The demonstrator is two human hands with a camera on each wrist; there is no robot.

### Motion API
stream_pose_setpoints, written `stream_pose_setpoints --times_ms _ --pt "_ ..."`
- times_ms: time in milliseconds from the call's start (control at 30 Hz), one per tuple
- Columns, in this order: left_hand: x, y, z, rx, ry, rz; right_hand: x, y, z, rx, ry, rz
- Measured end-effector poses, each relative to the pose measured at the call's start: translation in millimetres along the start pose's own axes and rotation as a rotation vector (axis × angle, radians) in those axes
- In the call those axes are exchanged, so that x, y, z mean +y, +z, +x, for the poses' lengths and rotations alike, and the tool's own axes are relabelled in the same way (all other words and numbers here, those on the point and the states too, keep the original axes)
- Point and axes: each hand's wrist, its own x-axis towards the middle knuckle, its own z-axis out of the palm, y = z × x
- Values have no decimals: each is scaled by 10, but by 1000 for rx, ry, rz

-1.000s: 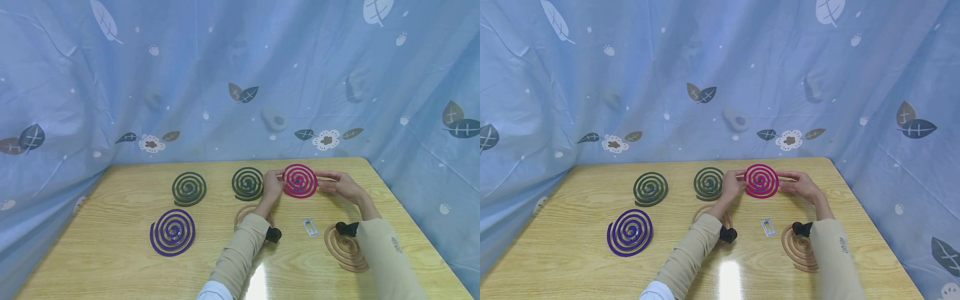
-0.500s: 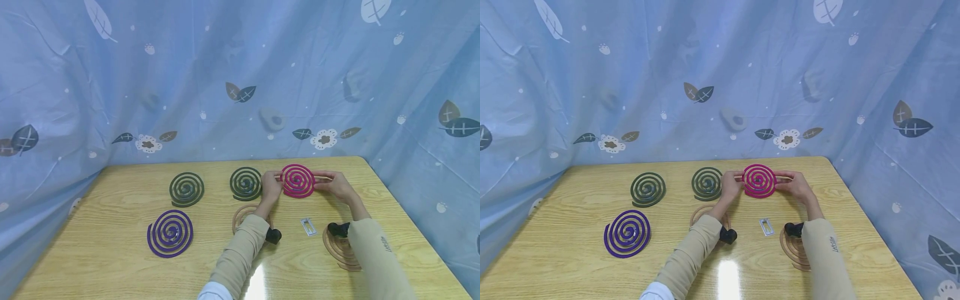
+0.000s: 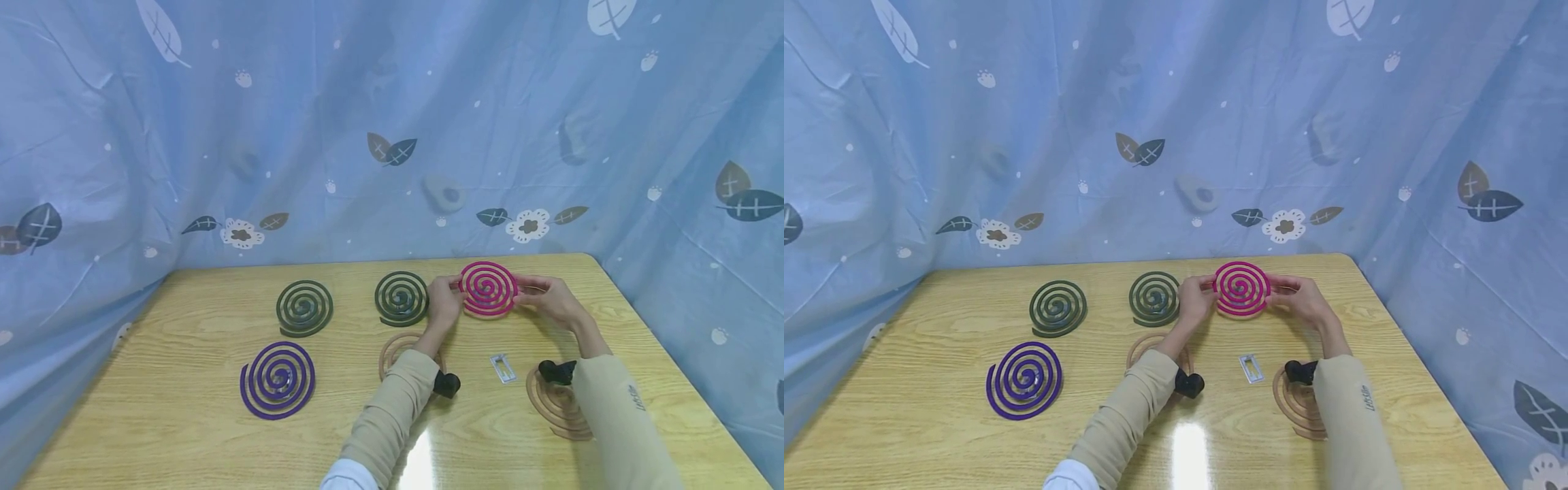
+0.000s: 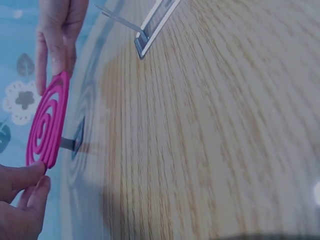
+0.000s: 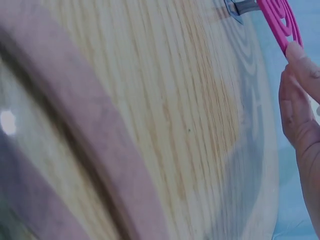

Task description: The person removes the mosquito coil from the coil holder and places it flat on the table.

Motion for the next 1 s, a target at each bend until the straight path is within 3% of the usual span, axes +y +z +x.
stream_pose_setpoints --times_ms 233,533,767,1000 --pt "11 -21 8 -6 -30 -14 -29 -10 20 -37 16 63" --pt "-10 -36 0 -14 -44 -150 10 -23 29 -86 11 155" --pt "-34 -77 -6 -103 -5 -237 6 -103 -4 -128 34 158" --pt "-57 -139 33 -215 12 -219 1 -187 -14 -179 62 254"
